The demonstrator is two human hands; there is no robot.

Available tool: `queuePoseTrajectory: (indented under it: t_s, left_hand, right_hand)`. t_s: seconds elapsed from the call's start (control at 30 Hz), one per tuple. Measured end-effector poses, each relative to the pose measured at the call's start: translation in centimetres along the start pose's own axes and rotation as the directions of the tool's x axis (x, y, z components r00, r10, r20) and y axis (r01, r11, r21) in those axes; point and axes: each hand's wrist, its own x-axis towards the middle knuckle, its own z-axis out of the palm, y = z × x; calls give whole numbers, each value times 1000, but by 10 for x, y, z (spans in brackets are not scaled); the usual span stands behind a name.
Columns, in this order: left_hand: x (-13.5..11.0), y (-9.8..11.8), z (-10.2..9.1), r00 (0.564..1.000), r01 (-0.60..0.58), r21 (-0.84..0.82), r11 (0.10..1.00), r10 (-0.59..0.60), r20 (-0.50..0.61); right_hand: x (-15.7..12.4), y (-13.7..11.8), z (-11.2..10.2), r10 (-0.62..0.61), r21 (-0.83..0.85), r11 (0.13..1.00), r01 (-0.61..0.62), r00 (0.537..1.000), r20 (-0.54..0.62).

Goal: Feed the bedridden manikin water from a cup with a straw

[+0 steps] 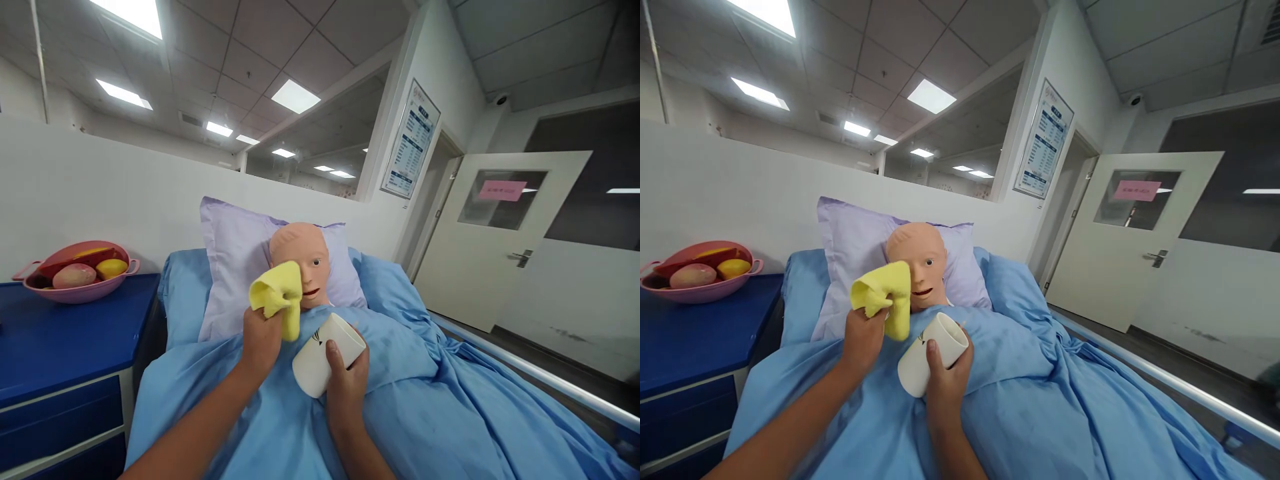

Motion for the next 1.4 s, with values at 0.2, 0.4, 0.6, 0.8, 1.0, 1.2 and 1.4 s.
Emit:
queuePoseTrajectory:
  t_s: [0.2,0.4,0.6,0.8,1.0,1.2,1.4]
  left_hand:
    - [29,-14,31,341,-940,207,272,792,506]
    - [21,-36,29,283,-948,279,152,800,529]
    - [11,-47,9,316,-949,173,264,793,521]
    - [17,-9,7,333,-941,80,329,852,403]
    - [27,-10,33,244,-969,153,192,831,499]
    - [21,-25,34,273,-955,242,172,829,488]
    - [11,-35,17,336,-942,158,297,802,494]
  right_hand:
    - [4,8,1,31,133,991,-33,999,16]
    - [6,14,3,39,177,983,-46,998,46]
    - [5,13,3,43,176,983,-51,998,47]
    - [6,13,2,68,179,981,-77,996,58]
    - [8,17,2,60,193,979,-70,997,53]
    - [10,18,3,65,163,984,-68,998,26]
    - [10,15,4,109,191,975,-117,993,54]
